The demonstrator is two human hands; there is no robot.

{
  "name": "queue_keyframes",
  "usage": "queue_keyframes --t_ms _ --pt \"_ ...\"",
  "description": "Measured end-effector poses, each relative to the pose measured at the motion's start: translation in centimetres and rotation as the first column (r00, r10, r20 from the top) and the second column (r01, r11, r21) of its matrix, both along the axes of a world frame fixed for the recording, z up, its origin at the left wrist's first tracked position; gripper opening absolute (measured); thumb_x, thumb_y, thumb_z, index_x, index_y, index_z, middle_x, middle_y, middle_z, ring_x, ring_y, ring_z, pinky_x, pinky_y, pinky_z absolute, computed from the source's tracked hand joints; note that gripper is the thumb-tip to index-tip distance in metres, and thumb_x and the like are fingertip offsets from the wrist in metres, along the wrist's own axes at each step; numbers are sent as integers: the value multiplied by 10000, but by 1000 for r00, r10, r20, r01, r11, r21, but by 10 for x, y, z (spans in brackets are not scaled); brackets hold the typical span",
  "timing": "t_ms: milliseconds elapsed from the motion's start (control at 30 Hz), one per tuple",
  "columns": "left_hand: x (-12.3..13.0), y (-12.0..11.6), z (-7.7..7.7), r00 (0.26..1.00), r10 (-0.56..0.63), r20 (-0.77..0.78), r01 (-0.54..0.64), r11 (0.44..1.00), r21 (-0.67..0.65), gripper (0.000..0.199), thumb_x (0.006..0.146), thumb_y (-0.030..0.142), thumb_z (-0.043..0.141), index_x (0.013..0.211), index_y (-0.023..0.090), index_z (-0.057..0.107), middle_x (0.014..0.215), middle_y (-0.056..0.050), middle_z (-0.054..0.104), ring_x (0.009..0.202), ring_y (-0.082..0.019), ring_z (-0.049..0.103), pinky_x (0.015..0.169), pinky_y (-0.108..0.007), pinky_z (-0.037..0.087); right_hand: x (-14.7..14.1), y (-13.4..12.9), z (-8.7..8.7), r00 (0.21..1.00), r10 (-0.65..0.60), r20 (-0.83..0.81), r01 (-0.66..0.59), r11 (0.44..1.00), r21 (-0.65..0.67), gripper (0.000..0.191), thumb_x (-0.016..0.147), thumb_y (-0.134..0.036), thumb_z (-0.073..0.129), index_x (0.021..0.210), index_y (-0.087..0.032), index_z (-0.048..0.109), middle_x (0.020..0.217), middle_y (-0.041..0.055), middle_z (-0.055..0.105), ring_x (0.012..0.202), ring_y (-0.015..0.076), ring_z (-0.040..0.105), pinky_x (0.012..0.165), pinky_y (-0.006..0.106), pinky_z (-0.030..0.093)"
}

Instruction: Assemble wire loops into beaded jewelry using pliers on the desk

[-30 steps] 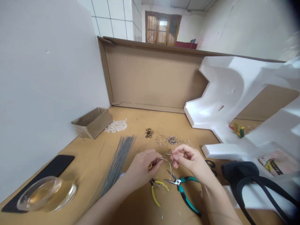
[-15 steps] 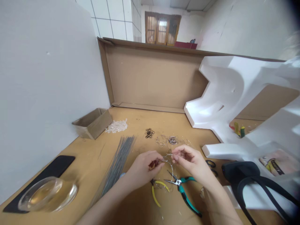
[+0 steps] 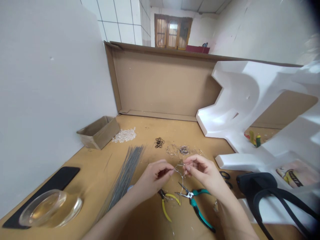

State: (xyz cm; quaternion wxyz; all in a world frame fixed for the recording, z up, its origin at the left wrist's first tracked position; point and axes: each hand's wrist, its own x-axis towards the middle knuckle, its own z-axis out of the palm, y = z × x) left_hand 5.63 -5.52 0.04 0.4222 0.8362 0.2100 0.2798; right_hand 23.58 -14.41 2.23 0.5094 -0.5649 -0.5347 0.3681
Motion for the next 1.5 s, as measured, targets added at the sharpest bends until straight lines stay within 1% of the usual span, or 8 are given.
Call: queue_keyframes --t_ms 200,467,600,733,933,1200,1367,1500 --pt "1 -2 -2 999 24 -35 -23 1000 20 175 849 268 487 807 169 626 662 13 481 571 -85 415 536 -204 319 -1 1 -1 1000 -18 18 18 1000 13 174 801 -354 586 879 -200 594 684 6 607 650 132 596 623 276 481" --pt "3 -3 -5 993 56 -105 -18 943 333 93 795 234 544 811 176 615 668 6 490 649 -118 452 587 -226 314 -12 -3 6 969 -94 226 79 994 77 101 794 -285 577 846 -211 621 706 17 648 669 149 610 649 287 494" --pt "4 -6 -3 990 39 -132 12 930 368 95 795 263 552 802 182 602 655 9 489 646 -126 445 576 -228 304 -16 -3 5 936 -134 327 95 987 133 73 791 -247 581 827 -226 642 736 11 662 675 150 600 651 280 482" --pt "6 -7 -2 989 57 -137 0 925 379 81 782 257 561 794 180 585 657 11 490 651 -129 445 579 -230 307 -17 -2 0 914 -172 366 134 983 127 74 781 -251 588 816 -230 649 679 3 637 604 139 568 565 255 447" --pt "5 -8 -6 979 98 -176 -48 961 272 139 743 286 591 799 167 549 665 21 475 603 -110 437 550 -217 310 -18 -1 0 967 -134 216 129 991 40 99 784 -281 575 827 -200 612 643 5 606 571 140 605 553 257 471" --pt "6 -8 -6 995 36 -98 -26 995 97 269 763 272 582 1019 191 590 705 13 515 603 -106 443 561 -214 347 -15 0 1 968 -139 207 125 989 77 93 795 -281 568 827 -205 609 641 0 603 567 132 609 552 249 484" --pt "6 -5 -8 999 -15 -30 15 1000 -9 211 839 314 521 927 198 675 696 -3 525 632 -105 465 584 -213 348 -13 1 -3 967 -136 214 115 988 106 101 802 -278 564 841 -194 605 631 -5 606 563 126 608 557 246 486" --pt "6 -3 -10 1000 -12 -26 11 1000 -8 243 867 310 488 943 200 690 653 6 480 625 -103 453 579 -208 334 -13 -1 0 961 -151 233 124 984 127 109 803 -281 563 838 -188 607 628 -5 612 557 124 612 548 245 489"
